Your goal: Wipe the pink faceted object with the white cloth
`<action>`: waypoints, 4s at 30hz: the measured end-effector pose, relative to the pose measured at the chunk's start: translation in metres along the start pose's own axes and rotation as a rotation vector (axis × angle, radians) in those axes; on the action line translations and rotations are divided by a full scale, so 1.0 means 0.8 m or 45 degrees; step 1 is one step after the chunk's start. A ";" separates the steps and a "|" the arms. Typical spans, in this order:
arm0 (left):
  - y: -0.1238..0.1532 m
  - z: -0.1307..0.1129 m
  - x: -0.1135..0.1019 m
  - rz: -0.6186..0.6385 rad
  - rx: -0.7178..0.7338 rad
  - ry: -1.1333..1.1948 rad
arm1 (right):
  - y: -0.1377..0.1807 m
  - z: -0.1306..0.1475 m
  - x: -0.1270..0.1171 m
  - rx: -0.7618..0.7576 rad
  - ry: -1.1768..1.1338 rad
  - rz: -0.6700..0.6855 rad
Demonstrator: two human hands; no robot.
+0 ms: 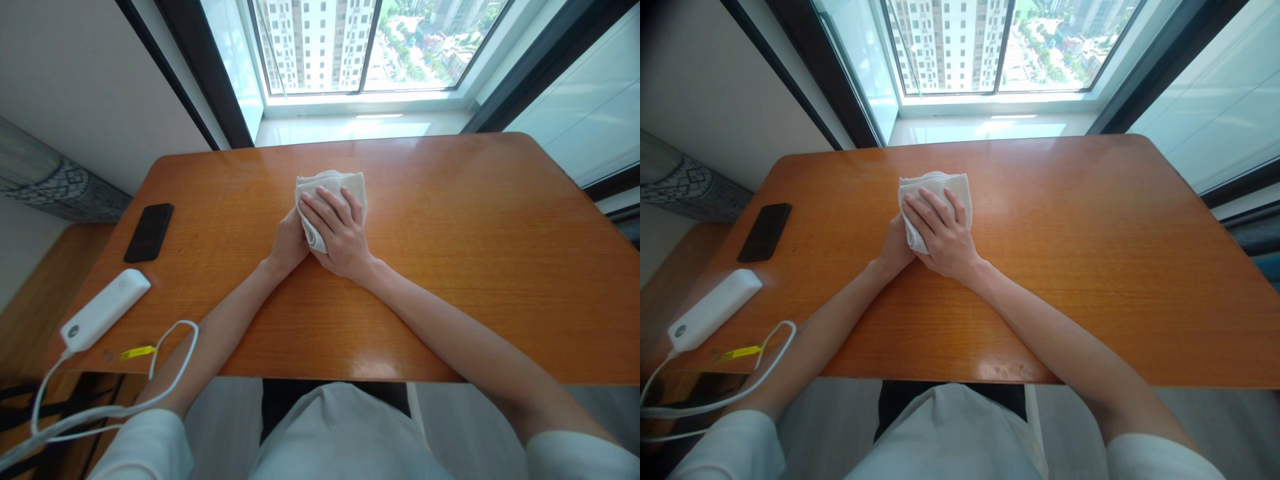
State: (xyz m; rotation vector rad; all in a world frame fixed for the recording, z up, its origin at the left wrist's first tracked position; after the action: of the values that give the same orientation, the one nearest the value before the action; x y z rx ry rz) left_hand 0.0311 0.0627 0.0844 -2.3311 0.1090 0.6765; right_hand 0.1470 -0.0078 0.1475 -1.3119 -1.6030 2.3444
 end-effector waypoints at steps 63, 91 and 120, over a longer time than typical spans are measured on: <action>-0.007 -0.028 -0.002 0.090 -0.135 -0.135 | 0.013 -0.088 -0.020 0.547 -0.439 -0.405; -0.001 -0.017 0.007 0.148 -0.073 -0.024 | 0.052 -0.147 0.011 1.101 -0.731 -0.434; 0.005 -0.022 0.038 0.565 -0.133 -0.510 | -0.002 -0.039 -0.021 0.141 0.146 -0.071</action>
State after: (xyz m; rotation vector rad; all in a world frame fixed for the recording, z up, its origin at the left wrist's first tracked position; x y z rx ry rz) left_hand 0.0641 0.0512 0.0777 -2.2347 0.4229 1.3830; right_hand 0.1768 0.0091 0.1555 -1.3347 -1.4373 2.2460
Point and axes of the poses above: each hand's wrist, its own y-axis away from the middle knuckle, its own x-axis out of the palm, z = x × y, the point moved 10 cm from there along -y, towards the middle knuckle, and after that the axes turned 1 degree about -x, right-handed, at the moved point
